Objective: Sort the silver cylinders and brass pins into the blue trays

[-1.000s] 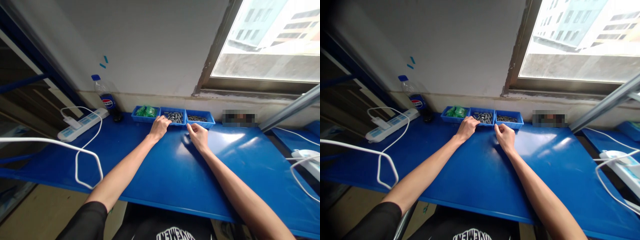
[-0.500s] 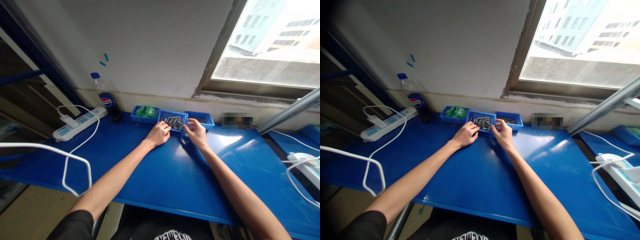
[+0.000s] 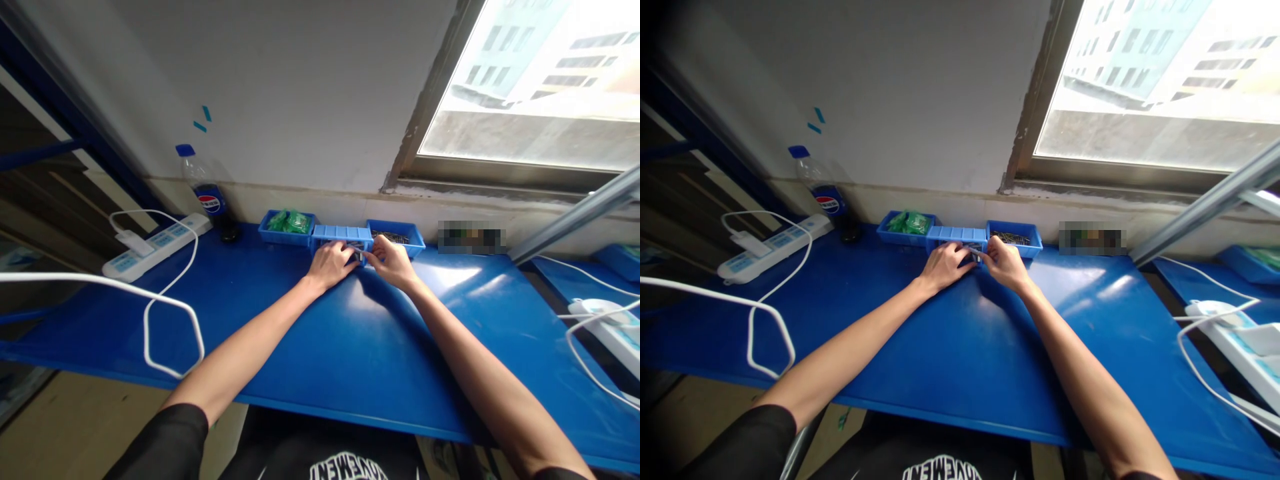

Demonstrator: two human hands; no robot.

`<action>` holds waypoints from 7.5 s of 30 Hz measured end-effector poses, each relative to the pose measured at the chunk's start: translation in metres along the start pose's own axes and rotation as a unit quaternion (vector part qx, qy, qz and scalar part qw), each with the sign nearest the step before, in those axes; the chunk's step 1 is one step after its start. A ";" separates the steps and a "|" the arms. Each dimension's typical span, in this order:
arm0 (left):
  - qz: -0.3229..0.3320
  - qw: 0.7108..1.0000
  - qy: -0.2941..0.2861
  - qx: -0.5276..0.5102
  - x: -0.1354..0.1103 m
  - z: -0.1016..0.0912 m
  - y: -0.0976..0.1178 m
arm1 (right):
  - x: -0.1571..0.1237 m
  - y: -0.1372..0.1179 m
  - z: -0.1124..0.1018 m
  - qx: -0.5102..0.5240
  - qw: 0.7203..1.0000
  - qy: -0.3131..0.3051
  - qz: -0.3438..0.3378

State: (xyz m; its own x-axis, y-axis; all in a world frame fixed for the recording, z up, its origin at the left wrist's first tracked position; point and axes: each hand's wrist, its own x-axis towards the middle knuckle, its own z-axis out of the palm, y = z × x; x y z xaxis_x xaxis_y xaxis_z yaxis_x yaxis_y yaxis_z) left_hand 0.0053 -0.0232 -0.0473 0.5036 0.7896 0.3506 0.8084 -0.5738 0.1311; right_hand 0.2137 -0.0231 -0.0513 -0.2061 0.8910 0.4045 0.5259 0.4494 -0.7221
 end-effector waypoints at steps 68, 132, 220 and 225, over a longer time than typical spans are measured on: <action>0.099 0.970 0.093 -0.200 -0.022 -0.010 -0.020 | 0.063 -0.020 -0.016 0.113 0.957 0.098 0.250; -0.308 0.576 0.313 -0.689 -0.020 -0.062 -0.015 | -0.029 -0.028 0.066 -0.213 0.965 0.095 0.123; 0.009 0.933 0.274 -0.235 -0.017 -0.027 0.052 | -0.031 0.022 -0.015 -0.152 0.961 0.220 0.065; 0.085 0.965 0.211 -0.131 -0.024 0.003 0.084 | -0.030 0.011 -0.018 -0.172 0.952 0.246 0.057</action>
State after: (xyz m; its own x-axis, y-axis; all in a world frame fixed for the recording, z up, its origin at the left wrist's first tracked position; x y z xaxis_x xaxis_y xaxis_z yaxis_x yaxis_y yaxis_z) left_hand 0.0616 -0.0897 -0.0477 0.4078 0.5518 0.7275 0.5931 -0.7659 0.2484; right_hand 0.2410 -0.0462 -0.0615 0.2351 0.7570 0.6096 0.7787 0.2287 -0.5842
